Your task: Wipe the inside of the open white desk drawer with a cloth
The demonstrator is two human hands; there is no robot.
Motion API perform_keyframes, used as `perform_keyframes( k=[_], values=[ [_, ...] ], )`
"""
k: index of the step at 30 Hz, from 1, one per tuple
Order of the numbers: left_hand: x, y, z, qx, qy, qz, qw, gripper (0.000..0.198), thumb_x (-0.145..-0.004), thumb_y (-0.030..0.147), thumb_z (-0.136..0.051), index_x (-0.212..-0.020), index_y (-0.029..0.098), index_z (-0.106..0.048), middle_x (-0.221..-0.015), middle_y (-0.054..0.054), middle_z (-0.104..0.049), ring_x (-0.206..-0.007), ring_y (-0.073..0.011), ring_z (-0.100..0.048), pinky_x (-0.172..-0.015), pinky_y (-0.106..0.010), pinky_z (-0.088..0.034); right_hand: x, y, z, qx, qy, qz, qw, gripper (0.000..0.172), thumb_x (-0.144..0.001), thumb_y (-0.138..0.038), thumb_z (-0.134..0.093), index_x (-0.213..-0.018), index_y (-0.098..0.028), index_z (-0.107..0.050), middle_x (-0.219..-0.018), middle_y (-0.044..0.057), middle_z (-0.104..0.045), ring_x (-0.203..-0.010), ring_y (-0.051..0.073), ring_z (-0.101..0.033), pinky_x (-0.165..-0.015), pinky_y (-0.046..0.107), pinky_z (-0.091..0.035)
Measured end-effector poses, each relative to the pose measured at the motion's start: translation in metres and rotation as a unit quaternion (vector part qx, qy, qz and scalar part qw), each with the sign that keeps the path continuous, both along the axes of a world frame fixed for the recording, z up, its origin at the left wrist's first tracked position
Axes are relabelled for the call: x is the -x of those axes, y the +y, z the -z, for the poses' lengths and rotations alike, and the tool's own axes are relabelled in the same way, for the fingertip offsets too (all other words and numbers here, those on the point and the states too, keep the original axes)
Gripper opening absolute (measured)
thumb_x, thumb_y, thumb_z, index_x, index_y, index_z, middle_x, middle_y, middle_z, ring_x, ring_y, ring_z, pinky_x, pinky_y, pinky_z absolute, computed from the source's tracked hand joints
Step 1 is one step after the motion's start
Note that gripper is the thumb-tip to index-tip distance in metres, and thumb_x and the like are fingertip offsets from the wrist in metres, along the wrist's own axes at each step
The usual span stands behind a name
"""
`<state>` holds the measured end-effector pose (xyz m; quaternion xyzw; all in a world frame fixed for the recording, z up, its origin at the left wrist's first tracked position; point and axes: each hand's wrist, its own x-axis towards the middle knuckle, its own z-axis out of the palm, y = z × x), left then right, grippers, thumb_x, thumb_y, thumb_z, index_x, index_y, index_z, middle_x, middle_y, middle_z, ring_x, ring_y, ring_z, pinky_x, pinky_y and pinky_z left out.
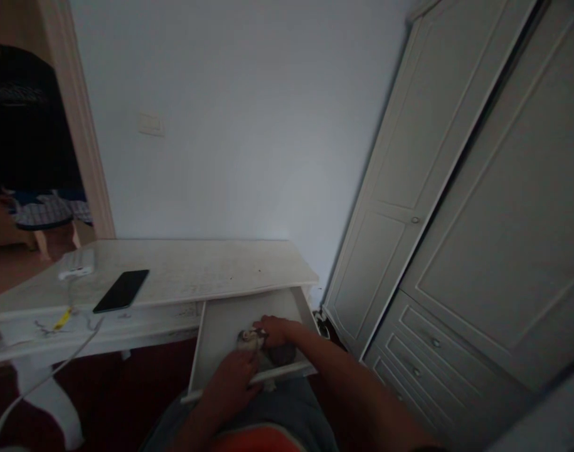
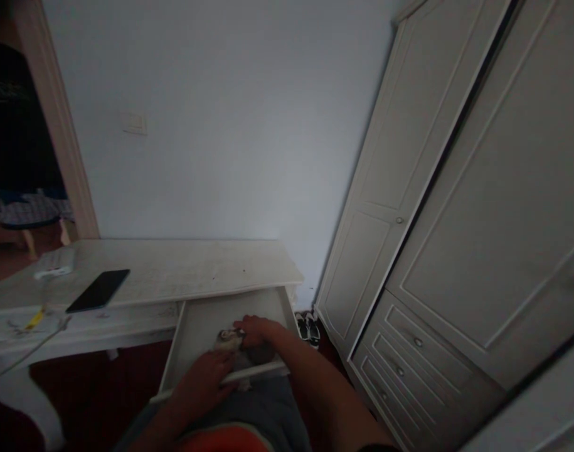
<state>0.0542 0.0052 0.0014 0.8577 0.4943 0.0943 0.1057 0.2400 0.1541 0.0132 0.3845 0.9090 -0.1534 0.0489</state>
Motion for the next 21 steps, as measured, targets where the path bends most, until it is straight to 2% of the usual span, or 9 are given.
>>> perform_keyframes(
  k=[3, 5, 7, 10, 13, 16, 19, 21],
  values=[
    [-0.002, 0.000, -0.005, 0.006, 0.015, -0.009, 1.000, 0.029, -0.094, 0.038, -0.064, -0.115, 0.021, -0.072, -0.125, -0.013, -0.072, -0.121, -0.0328, -0.063, -0.108, -0.050, -0.046, -0.037, 0.005, -0.013, -0.040, -0.049, 0.093, 0.994, 0.058, -0.076, -0.032, -0.077, -0.132, -0.022, -0.063, -0.126, 0.017, -0.069, -0.111, 0.037, -0.070, -0.090, 0.048, -0.056],
    [-0.003, 0.000, -0.005, 0.013, 0.016, -0.013, 1.000, 0.027, -0.094, 0.038, -0.064, -0.113, 0.021, -0.072, -0.123, -0.012, -0.072, -0.119, -0.0324, -0.064, -0.107, -0.049, -0.046, -0.041, 0.008, -0.017, -0.071, -0.059, 0.160, 0.983, 0.057, -0.081, -0.027, -0.071, -0.136, -0.016, -0.060, -0.129, 0.024, -0.066, -0.114, 0.042, -0.068, -0.091, 0.054, -0.055],
    [-0.003, 0.002, -0.001, 0.015, 0.009, -0.013, 1.000, 0.026, -0.093, 0.036, -0.065, -0.114, 0.022, -0.072, -0.126, -0.011, -0.072, -0.121, -0.0318, -0.063, -0.109, -0.049, -0.045, -0.025, 0.009, -0.016, -0.098, -0.051, 0.214, 0.971, 0.054, -0.087, -0.026, -0.063, -0.139, -0.011, -0.056, -0.130, 0.029, -0.064, -0.116, 0.043, -0.067, -0.090, 0.055, -0.055],
    [-0.001, 0.003, 0.008, 0.008, 0.000, -0.008, 1.000, 0.026, -0.092, 0.033, -0.066, -0.114, 0.023, -0.072, -0.128, -0.011, -0.071, -0.123, -0.0322, -0.063, -0.110, -0.049, -0.045, 0.030, 0.005, -0.006, -0.120, -0.016, 0.238, 0.964, 0.055, -0.092, -0.029, -0.056, -0.144, -0.010, -0.050, -0.136, 0.030, -0.058, -0.122, 0.042, -0.064, -0.090, 0.055, -0.056],
    [0.001, 0.003, 0.014, -0.005, -0.011, -0.002, 1.000, 0.030, -0.092, 0.030, -0.064, -0.119, 0.021, -0.072, -0.133, -0.013, -0.070, -0.127, -0.0331, -0.061, -0.112, -0.048, -0.045, 0.085, -0.005, 0.008, -0.108, 0.022, 0.162, 0.981, 0.065, -0.084, -0.041, -0.069, -0.143, -0.020, -0.052, -0.142, 0.022, -0.057, -0.126, 0.039, -0.061, -0.091, 0.051, -0.056],
    [0.000, 0.001, 0.013, 0.006, -0.015, 0.012, 1.000, 0.035, -0.093, 0.027, -0.060, -0.126, 0.019, -0.070, -0.136, -0.013, -0.070, -0.129, -0.0323, -0.061, -0.114, -0.046, -0.044, 0.108, -0.014, 0.018, -0.063, 0.032, 0.021, 0.997, 0.069, -0.074, -0.044, -0.080, -0.137, -0.030, -0.059, -0.138, 0.012, -0.063, -0.122, 0.035, -0.063, -0.092, 0.046, -0.055],
    [-0.001, -0.001, 0.009, 0.016, -0.006, 0.014, 1.000, 0.032, -0.095, 0.028, -0.058, -0.124, 0.022, -0.071, -0.131, -0.013, -0.072, -0.124, -0.0324, -0.065, -0.109, -0.046, -0.047, 0.085, -0.012, 0.020, 0.001, 0.020, -0.085, 0.996, 0.060, -0.078, -0.040, -0.076, -0.134, -0.026, -0.063, -0.132, 0.012, -0.067, -0.115, 0.033, -0.067, -0.091, 0.043, -0.055],
    [-0.001, -0.001, 0.008, 0.007, -0.020, 0.005, 1.000, 0.029, -0.095, 0.033, -0.061, -0.120, 0.025, -0.071, -0.131, -0.011, -0.071, -0.125, -0.0320, -0.064, -0.109, -0.045, -0.048, 0.052, -0.005, 0.013, 0.044, 0.020, -0.076, 0.996, 0.050, -0.076, -0.036, -0.076, -0.124, -0.025, -0.069, -0.122, 0.009, -0.072, -0.107, 0.029, -0.069, -0.088, 0.037, -0.054]
  ],
)
